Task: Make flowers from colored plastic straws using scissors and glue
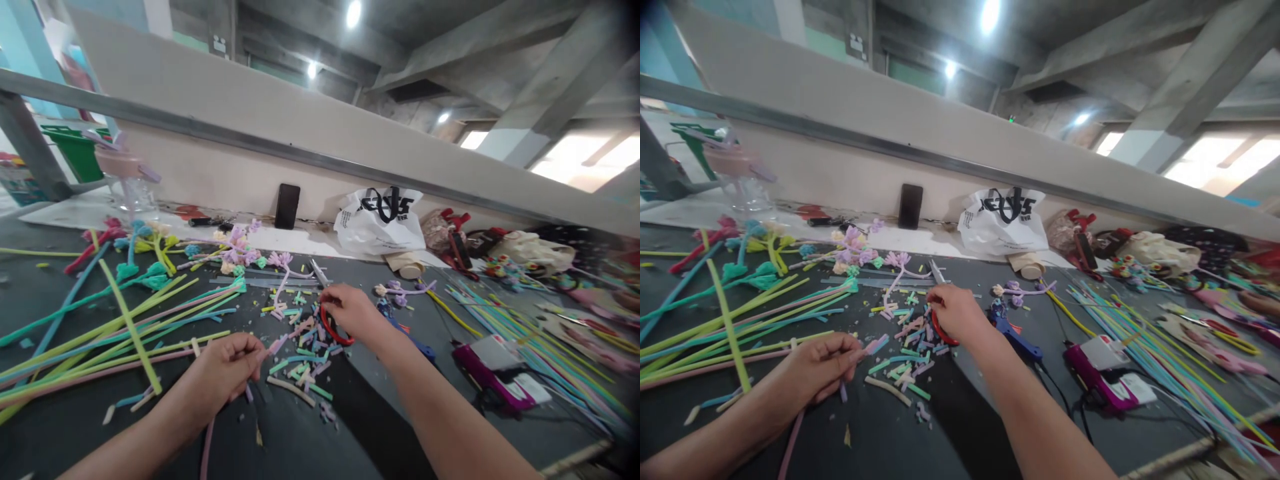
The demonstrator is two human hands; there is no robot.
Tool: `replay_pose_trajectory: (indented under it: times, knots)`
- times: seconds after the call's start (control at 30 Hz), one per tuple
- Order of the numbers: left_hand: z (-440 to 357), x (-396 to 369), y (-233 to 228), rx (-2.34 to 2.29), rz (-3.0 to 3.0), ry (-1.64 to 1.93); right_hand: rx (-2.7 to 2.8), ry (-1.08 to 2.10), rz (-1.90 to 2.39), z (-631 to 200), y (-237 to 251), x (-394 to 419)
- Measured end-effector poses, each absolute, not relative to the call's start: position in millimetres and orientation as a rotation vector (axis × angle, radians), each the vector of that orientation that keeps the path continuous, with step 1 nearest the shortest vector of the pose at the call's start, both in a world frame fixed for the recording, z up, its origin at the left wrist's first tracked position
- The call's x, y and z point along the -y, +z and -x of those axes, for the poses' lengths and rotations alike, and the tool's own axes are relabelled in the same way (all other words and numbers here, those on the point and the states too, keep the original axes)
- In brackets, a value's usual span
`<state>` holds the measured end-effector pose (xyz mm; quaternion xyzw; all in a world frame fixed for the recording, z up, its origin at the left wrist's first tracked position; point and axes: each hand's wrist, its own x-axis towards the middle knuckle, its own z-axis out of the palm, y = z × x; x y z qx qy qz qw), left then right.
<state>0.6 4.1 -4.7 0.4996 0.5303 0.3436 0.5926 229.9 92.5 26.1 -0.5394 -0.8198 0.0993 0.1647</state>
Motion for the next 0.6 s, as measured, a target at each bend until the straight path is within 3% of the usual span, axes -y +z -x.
replay_pose_trajectory:
  times: [0.27,0.6]
  knots:
    - [-1.2,-7.8,-22.7,-1.234,-1.178,0.818,2.518,0.466,1.602,-216.9,23.8,-124.0]
    - [-1.3,-9.5,-25.2,-1.245,-1.154,0.782,2.050,0.803,1.486,-230.7,18.9,-120.0]
